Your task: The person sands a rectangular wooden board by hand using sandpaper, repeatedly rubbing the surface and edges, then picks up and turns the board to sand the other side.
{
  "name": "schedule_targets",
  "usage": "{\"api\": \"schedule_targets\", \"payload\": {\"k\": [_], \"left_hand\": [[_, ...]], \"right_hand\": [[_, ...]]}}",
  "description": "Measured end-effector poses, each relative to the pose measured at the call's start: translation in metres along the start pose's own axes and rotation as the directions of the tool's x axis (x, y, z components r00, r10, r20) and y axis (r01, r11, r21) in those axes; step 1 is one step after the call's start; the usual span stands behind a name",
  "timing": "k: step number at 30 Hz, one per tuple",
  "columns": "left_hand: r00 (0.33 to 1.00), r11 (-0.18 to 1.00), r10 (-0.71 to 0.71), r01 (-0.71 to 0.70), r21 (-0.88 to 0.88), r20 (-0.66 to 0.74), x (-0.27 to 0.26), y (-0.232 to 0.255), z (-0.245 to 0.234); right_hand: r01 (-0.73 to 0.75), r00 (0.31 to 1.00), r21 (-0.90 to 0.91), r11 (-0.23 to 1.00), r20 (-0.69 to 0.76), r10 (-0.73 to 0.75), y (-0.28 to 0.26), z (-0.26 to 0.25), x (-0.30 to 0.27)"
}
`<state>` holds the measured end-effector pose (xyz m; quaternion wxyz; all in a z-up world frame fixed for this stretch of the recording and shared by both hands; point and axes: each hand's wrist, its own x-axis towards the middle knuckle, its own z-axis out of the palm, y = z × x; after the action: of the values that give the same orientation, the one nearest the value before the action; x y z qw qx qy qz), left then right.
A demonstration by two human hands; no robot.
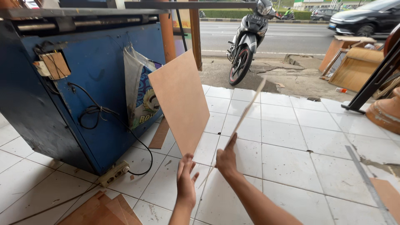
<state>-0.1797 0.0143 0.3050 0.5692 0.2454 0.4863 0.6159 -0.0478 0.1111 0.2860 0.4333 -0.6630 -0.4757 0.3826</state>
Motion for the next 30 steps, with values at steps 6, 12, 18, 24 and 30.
{"api": "schedule_targets", "payload": {"k": [6,12,18,24,30], "left_hand": [[1.000,0.967,-0.012,0.008,-0.255,-0.013,0.081,-0.074,-0.036],[0.968,0.983,0.181,-0.172,0.062,-0.176,0.119,-0.111,-0.029],[0.971,0.990,0.137,-0.141,-0.005,-0.198,0.121,-0.107,-0.023],[0.969,0.996,0.056,-0.070,-0.053,-0.239,0.104,-0.088,-0.009],[0.945,0.979,-0.045,-0.024,-0.204,-0.324,0.098,-0.073,-0.010]], "right_hand": [[0.144,0.989,-0.092,0.985,-0.013,-0.146,0.026,0.085,0.096],[0.263,0.961,-0.112,0.958,0.115,-0.250,0.013,0.144,0.134],[0.376,0.920,-0.267,0.887,0.221,-0.323,0.007,0.183,0.168],[0.352,0.903,-0.145,0.925,0.314,-0.294,-0.011,0.202,0.166],[0.367,0.885,-0.108,0.924,0.347,-0.311,-0.004,0.214,0.165]]}}
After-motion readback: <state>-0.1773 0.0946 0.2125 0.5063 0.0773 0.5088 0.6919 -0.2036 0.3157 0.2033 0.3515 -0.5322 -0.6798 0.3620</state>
